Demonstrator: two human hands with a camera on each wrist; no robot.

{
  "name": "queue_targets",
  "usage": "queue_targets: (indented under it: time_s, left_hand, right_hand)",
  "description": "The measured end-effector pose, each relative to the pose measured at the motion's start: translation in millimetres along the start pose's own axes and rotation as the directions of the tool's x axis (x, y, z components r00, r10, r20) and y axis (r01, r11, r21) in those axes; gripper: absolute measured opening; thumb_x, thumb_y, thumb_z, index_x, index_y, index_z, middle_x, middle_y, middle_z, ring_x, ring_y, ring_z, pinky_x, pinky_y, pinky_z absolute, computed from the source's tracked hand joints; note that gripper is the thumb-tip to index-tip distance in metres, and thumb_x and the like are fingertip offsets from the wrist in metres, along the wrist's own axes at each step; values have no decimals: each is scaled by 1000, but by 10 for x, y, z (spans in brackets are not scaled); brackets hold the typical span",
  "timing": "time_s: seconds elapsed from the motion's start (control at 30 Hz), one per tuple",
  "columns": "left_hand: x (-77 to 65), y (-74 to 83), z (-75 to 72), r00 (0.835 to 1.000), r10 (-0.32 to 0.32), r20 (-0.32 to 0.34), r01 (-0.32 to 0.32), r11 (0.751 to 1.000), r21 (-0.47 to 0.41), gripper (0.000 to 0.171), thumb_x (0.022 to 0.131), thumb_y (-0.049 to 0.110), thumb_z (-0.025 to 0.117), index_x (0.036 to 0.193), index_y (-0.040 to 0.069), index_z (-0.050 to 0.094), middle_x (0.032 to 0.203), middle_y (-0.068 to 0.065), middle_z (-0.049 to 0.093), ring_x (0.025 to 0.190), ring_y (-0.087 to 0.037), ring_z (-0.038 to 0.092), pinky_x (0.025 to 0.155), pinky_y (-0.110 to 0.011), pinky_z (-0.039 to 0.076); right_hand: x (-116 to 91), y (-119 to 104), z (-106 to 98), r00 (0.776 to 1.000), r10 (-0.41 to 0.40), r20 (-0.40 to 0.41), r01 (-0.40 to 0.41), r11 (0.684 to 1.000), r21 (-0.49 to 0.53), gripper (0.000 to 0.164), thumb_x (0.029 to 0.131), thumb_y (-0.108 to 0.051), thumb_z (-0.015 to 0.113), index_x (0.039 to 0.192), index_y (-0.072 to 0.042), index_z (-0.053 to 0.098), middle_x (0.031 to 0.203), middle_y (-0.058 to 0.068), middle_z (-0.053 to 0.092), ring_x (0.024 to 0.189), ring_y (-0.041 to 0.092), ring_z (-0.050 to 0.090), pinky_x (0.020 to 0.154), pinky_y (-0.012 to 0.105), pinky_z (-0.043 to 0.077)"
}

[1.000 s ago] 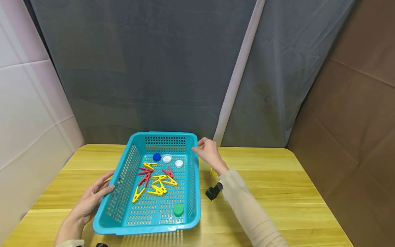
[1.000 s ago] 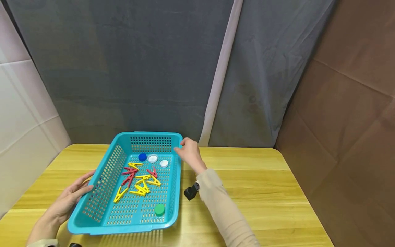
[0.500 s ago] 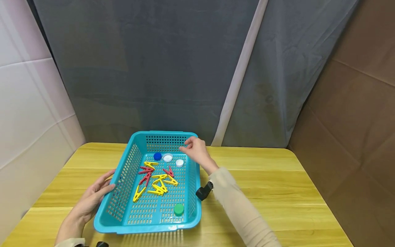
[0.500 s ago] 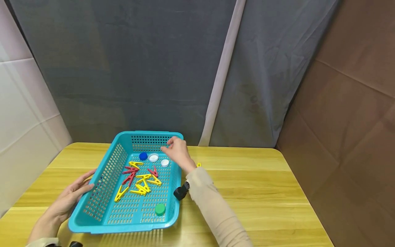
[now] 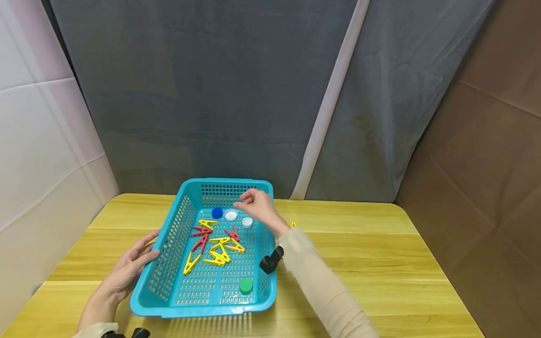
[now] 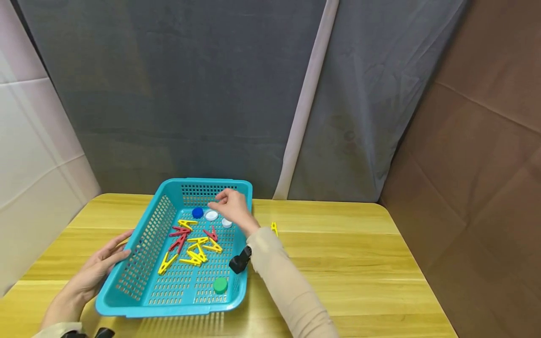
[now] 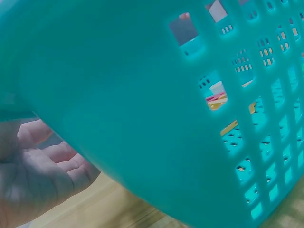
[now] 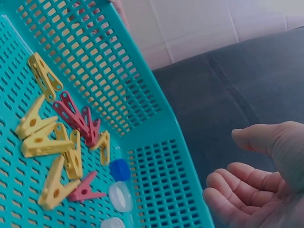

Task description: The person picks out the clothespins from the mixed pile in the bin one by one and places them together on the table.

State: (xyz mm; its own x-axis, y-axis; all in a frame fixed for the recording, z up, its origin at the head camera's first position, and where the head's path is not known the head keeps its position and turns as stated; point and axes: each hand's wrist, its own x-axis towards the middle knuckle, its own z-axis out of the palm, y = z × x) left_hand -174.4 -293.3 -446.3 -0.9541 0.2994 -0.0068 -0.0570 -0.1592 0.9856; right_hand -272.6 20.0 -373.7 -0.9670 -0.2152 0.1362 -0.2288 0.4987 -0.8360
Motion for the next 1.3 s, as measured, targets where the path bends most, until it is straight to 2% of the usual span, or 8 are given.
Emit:
queue_targets:
  time_s: [0.53, 0.83, 1.0, 1.1, 1.3]
  left_hand:
    - [-17, 8, -16, 999, 19, 32, -18, 999, -47, 43, 99, 2, 41, 126, 35, 44, 110, 8, 60, 93, -14, 63, 72, -34, 56]
    - [-28, 6, -8, 999, 27, 43, -24, 998, -62, 43, 99, 1, 40, 127, 34, 44, 112, 8, 60, 95, -14, 63, 73, -34, 56]
    - [-37, -1, -3, 998, 35, 43, -32, 997, -69, 44, 99, 1, 40, 128, 33, 44, 112, 7, 59, 95, -14, 63, 73, -34, 56]
    - [-41, -7, -1, 999, 31, 38, -29, 997, -66, 43, 99, 1, 40, 128, 34, 44, 112, 8, 60, 95, -13, 63, 73, -34, 56]
    - [-52, -21, -3, 999, 32, 40, -28, 997, -77, 44, 99, 1, 40, 128, 34, 44, 112, 7, 59, 95, -14, 63, 73, -34, 56]
  right_hand:
    - [115, -46, 356, 988, 89, 123, -100, 991, 84, 21, 83, -24, 72, 94, -7, 65, 79, -1, 61, 72, 13, 57, 60, 22, 47]
    - [183, 44, 486, 980, 161, 119, -171, 982, 82, 17, 81, -19, 75, 90, -7, 66, 78, 0, 62, 69, 12, 58, 61, 24, 48]
    - [198, 86, 504, 975, 178, 130, -184, 982, 36, 12, 81, -15, 74, 86, -8, 65, 76, 1, 61, 68, 12, 57, 62, 25, 49]
    - [213, 128, 524, 974, 182, 132, -186, 982, 16, 9, 81, -11, 73, 87, -7, 67, 79, 1, 62, 71, 13, 58, 63, 26, 50]
    - [240, 212, 577, 969, 220, 116, -218, 976, -26, 14, 81, -6, 71, 94, 0, 69, 94, 3, 65, 89, 18, 60, 70, 29, 52]
